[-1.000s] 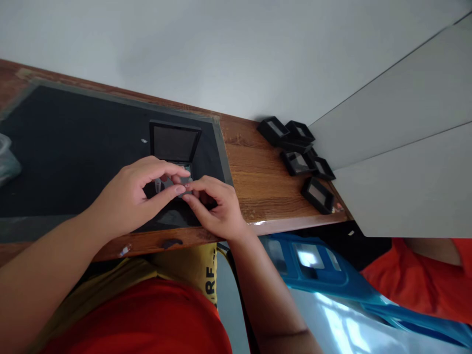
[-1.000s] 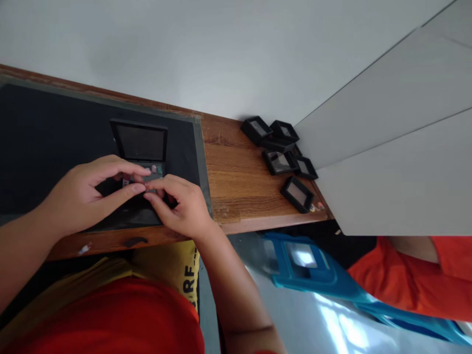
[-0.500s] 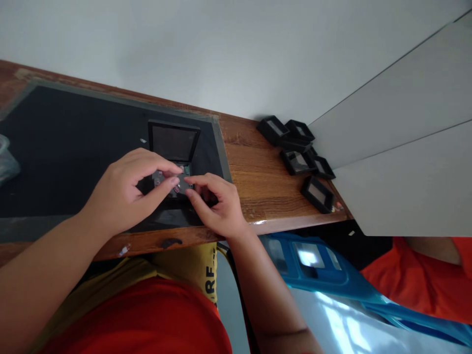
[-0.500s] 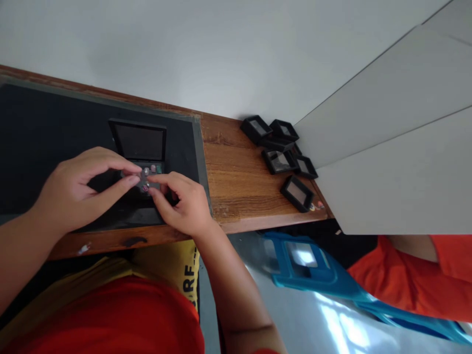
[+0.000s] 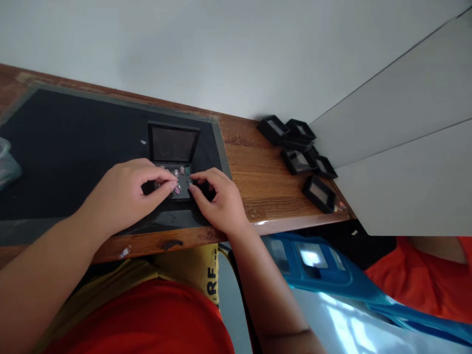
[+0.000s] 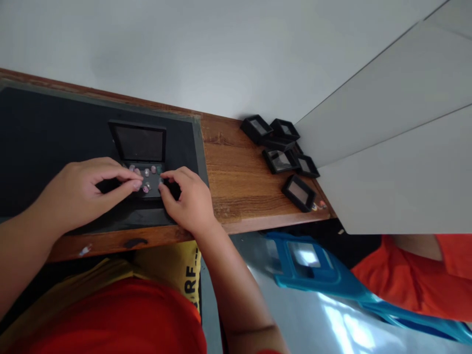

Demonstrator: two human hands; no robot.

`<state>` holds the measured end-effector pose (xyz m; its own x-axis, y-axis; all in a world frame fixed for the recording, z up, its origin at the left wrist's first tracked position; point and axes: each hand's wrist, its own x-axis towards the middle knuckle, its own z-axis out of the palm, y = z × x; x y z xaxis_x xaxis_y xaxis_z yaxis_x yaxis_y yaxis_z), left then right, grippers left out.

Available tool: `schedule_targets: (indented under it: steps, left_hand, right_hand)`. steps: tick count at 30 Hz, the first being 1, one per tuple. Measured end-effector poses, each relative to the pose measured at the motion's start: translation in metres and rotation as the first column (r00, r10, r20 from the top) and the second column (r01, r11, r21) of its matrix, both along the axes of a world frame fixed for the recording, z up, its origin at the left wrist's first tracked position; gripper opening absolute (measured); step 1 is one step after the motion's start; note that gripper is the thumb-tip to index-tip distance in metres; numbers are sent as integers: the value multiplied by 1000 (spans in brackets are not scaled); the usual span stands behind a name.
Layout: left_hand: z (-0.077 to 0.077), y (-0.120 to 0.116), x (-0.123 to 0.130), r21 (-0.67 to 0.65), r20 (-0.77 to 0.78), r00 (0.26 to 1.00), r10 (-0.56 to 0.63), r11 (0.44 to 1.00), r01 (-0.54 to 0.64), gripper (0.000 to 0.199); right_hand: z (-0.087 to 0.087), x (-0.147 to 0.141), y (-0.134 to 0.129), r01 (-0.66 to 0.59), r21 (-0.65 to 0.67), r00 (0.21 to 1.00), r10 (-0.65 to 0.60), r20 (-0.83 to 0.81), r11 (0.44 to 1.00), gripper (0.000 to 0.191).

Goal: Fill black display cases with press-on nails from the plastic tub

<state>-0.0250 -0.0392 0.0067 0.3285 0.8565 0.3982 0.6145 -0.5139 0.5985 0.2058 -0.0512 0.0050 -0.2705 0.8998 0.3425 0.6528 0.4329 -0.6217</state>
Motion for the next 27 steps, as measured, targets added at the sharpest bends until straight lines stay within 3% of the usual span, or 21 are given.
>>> schedule_targets:
  steps: [3,10,13,19,27]
  left_hand:
    - [-3,1,0,72,-31,999,-18,997,20,23]
    - [1,2,-1,76,5,1000,0,997,0,18]
    - [5,2,-2,126,2,998,-64,990,63,14]
    - [7,5,-13,169,-176,962,-211,956,240,14]
    - [4,7,-20,139,-229,956,-182,966,217,18]
  right_hand:
    - [-1,1,0,-11,-15,1000,12,14,1000,17]
    - [0,2,0,-20,-7,999,21,37,1000,16]
    - [-1,2,-1,-24,0,999,24,38,1000,15]
    - [-1,2,-1,-19,-14,999,20,44,1000,15]
    - [2,2,-1,-29,-21,998,30,56,999,16]
